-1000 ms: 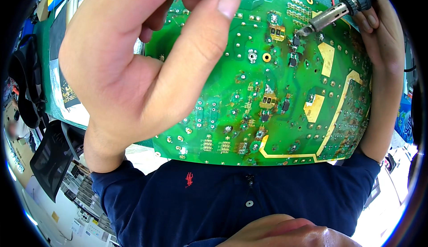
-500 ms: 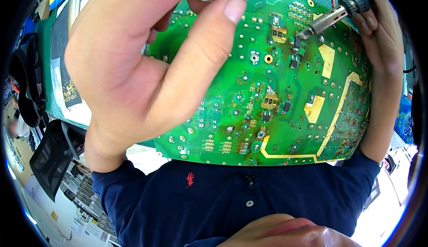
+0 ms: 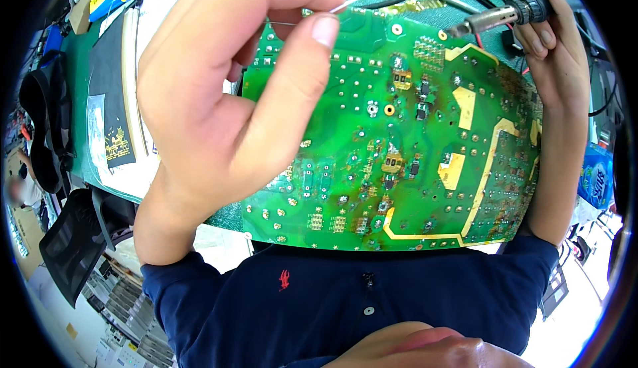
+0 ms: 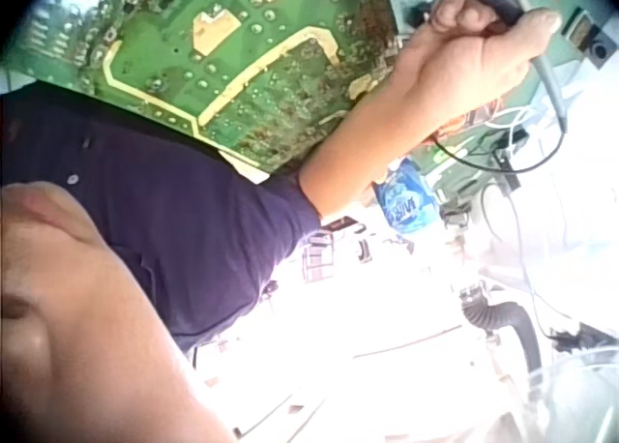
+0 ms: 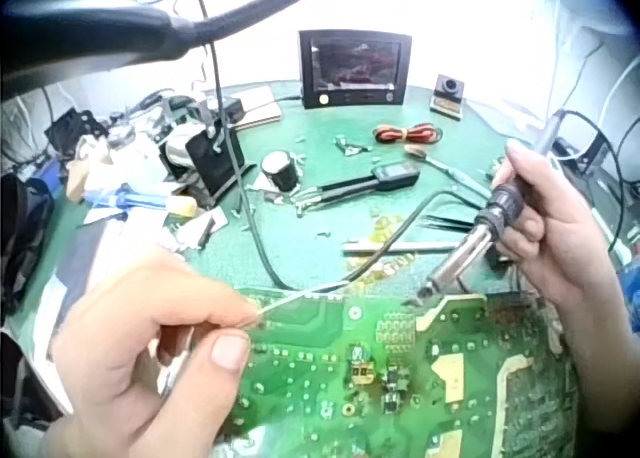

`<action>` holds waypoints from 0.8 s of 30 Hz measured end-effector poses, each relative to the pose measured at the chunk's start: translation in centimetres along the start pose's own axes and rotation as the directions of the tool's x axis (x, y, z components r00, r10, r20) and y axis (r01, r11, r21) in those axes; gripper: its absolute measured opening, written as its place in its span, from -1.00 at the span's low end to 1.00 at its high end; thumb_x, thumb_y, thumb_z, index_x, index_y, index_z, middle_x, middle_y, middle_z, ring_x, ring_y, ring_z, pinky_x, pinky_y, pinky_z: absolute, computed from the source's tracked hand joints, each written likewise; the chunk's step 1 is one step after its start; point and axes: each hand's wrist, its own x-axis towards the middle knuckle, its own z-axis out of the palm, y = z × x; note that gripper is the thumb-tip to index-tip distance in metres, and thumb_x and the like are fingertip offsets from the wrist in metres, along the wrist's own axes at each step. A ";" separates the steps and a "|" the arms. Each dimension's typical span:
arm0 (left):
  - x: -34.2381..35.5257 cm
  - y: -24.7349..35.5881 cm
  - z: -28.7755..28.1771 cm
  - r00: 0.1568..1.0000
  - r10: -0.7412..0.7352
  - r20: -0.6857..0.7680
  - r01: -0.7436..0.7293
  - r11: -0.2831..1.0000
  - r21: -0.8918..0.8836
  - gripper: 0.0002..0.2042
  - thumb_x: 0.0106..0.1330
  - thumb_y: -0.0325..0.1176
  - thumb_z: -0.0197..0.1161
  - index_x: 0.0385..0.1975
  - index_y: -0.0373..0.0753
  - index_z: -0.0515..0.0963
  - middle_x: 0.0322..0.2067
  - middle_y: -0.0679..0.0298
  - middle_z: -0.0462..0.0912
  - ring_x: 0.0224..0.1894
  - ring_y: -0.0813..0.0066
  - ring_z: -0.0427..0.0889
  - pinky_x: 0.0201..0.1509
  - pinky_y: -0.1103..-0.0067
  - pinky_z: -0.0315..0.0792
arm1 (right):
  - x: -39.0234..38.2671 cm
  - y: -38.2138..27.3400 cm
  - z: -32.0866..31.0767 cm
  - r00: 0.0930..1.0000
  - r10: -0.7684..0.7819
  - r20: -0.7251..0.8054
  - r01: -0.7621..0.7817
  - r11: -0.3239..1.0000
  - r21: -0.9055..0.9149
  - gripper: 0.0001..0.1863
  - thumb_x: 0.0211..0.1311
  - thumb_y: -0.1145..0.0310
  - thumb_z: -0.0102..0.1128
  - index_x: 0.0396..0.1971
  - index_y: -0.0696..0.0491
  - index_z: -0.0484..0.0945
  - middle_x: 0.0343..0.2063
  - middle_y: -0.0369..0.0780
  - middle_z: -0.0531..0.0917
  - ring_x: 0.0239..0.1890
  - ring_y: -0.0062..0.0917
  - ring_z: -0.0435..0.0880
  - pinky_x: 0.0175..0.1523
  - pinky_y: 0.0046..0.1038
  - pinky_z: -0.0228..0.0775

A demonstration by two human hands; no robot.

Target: The person applies flux from a syringe to components on a large green circuit board, uses a desoldering pump, and solders components using a soldering iron and solder wire.

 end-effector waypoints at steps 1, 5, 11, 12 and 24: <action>-0.3 0.1 0.1 1.000 -0.021 -0.023 0.021 1.000 -0.015 -0.86 0.39 -0.56 0.19 -0.12 -0.42 0.56 -0.26 0.28 0.62 -0.36 0.73 0.43 -0.25 0.78 0.27 | 0.0 -0.7 -0.7 0.993 0.056 0.106 -0.065 0.995 0.081 -0.66 0.55 0.29 -0.07 0.08 0.21 0.50 -0.68 -0.43 0.12 -0.58 -0.72 0.11 -0.34 -0.59 0.10; -0.9 0.7 0.0 0.987 -0.107 -0.123 0.102 0.994 -0.046 -0.86 0.42 -0.53 0.17 -0.09 -0.38 0.56 -0.25 0.34 0.63 -0.38 0.80 0.39 -0.30 0.80 0.23 | -1.9 -2.0 4.2 0.932 -0.176 -0.317 0.130 0.978 -0.161 -0.60 0.56 0.27 -0.10 0.10 0.31 0.46 -0.65 -0.40 0.10 -0.55 -0.68 0.09 -0.37 -0.58 -0.02; -1.0 0.3 -0.3 0.985 -0.073 -0.155 0.071 0.997 -0.021 -0.85 0.43 -0.51 0.17 -0.08 -0.36 0.56 -0.18 0.32 0.66 -0.32 0.79 0.45 -0.23 0.80 0.28 | -4.8 -3.6 0.9 0.935 -0.313 -0.165 0.221 0.882 -0.416 -0.56 0.58 0.27 -0.18 0.13 0.34 0.43 -0.56 -0.34 0.25 -0.46 -0.59 0.20 -0.21 -0.51 0.10; -0.8 0.2 -0.4 0.987 -0.055 -0.151 0.053 0.998 -0.015 -0.85 0.43 -0.51 0.17 -0.08 -0.36 0.56 -0.17 0.31 0.67 -0.30 0.78 0.47 -0.21 0.80 0.29 | -5.8 -3.6 1.0 0.921 -0.345 -0.179 0.229 0.854 -0.466 -0.56 0.58 0.27 -0.19 0.13 0.35 0.43 -0.55 -0.33 0.27 -0.45 -0.58 0.22 -0.20 -0.51 0.12; -0.9 0.8 0.0 0.988 -0.074 -0.136 0.084 0.994 0.069 -0.84 0.45 -0.52 0.14 -0.06 -0.39 0.57 -0.13 0.25 0.67 -0.13 0.65 0.57 0.00 0.73 0.38 | -14.9 0.7 1.8 0.853 -0.521 0.030 0.352 0.532 -0.770 -0.57 0.43 0.31 0.12 0.12 0.33 0.51 -0.25 -0.02 0.74 -0.28 -0.48 0.70 -0.13 -0.53 0.52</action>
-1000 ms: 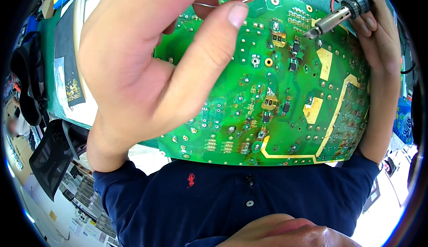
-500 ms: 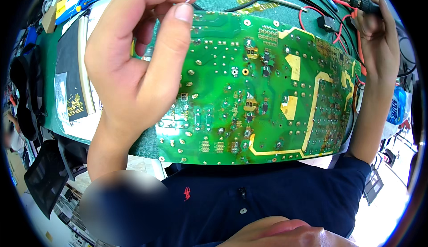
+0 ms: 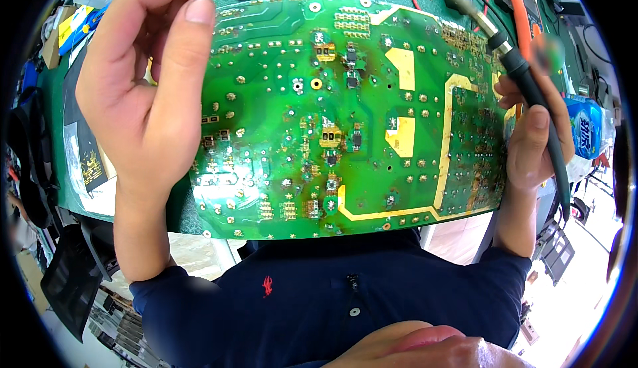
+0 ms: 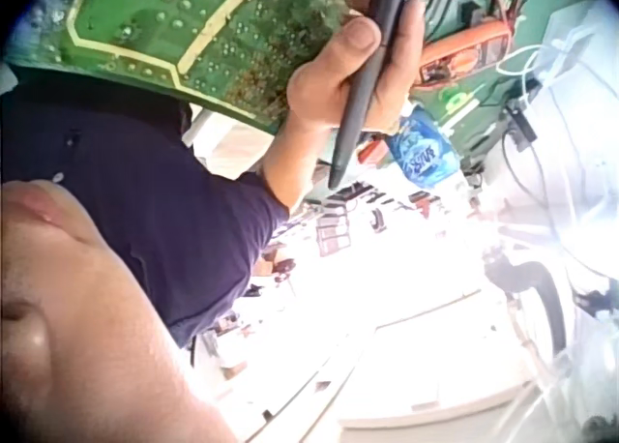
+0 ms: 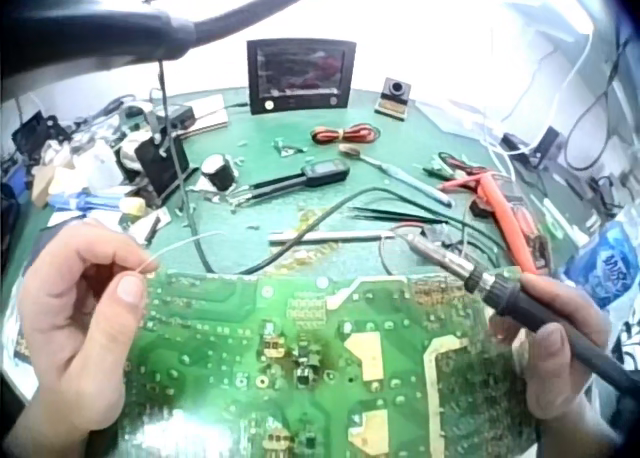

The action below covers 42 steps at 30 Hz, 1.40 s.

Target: The person applies flux from a syringe to components on a large green circuit board, uses a desoldering pump, and solders components using a soldering iron and solder wire.

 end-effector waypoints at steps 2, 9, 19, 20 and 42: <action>-0.1 0.0 0.0 1.000 -0.011 -0.010 0.011 1.000 0.014 -0.83 0.44 -0.53 0.13 -0.05 -0.39 0.57 -0.13 0.24 0.67 -0.13 0.64 0.57 0.00 0.73 0.38 | 0.1 -0.2 0.3 0.997 -0.071 -0.028 0.069 0.997 -0.045 -0.60 0.42 0.34 0.15 0.11 0.31 0.52 -0.24 -0.02 0.74 -0.26 -0.46 0.73 -0.11 -0.54 0.54; -0.2 -0.1 0.0 0.999 -0.016 -0.039 0.017 0.999 0.033 -0.82 0.45 -0.54 0.11 -0.05 -0.42 0.56 -0.13 0.20 0.68 -0.14 0.63 0.58 0.00 0.72 0.39 | -0.2 -0.2 0.1 0.997 -0.080 0.023 0.082 0.995 -0.063 -0.60 0.39 0.33 0.22 0.07 0.34 0.54 -0.19 0.02 0.73 -0.16 -0.37 0.77 0.01 -0.49 0.56; 0.0 1.2 0.0 0.997 0.006 0.076 -0.009 0.999 0.031 -0.84 0.44 -0.54 0.11 -0.07 -0.42 0.55 -0.17 0.25 0.65 -0.19 0.65 0.54 -0.05 0.73 0.37 | -0.2 -0.3 0.2 0.997 -0.044 0.063 0.049 0.994 -0.094 -0.53 0.41 0.26 0.20 0.12 0.33 0.49 -0.19 0.01 0.73 -0.19 -0.41 0.74 -0.04 -0.49 0.56; 0.0 1.1 0.0 0.996 0.007 0.091 -0.009 1.000 0.026 -0.84 0.44 -0.54 0.12 -0.08 -0.42 0.55 -0.17 0.26 0.64 -0.21 0.67 0.52 -0.08 0.74 0.35 | -0.2 -0.2 0.4 0.999 -0.026 0.037 0.028 0.997 -0.073 -0.54 0.42 0.26 0.18 0.11 0.33 0.49 -0.20 0.00 0.73 -0.21 -0.42 0.74 -0.05 -0.50 0.55; -0.2 1.1 -0.1 0.984 0.009 0.179 -0.014 1.000 0.027 -0.86 0.41 -0.57 0.09 -0.11 -0.44 0.51 -0.18 0.21 0.55 -0.23 0.64 0.43 -0.11 0.72 0.28 | 2.2 0.9 -1.0 0.767 0.633 0.106 -0.500 0.487 0.716 -0.57 0.60 0.12 -0.22 -0.37 0.14 0.43 -0.61 -0.33 0.40 -0.57 -0.66 0.28 -0.50 -0.65 0.16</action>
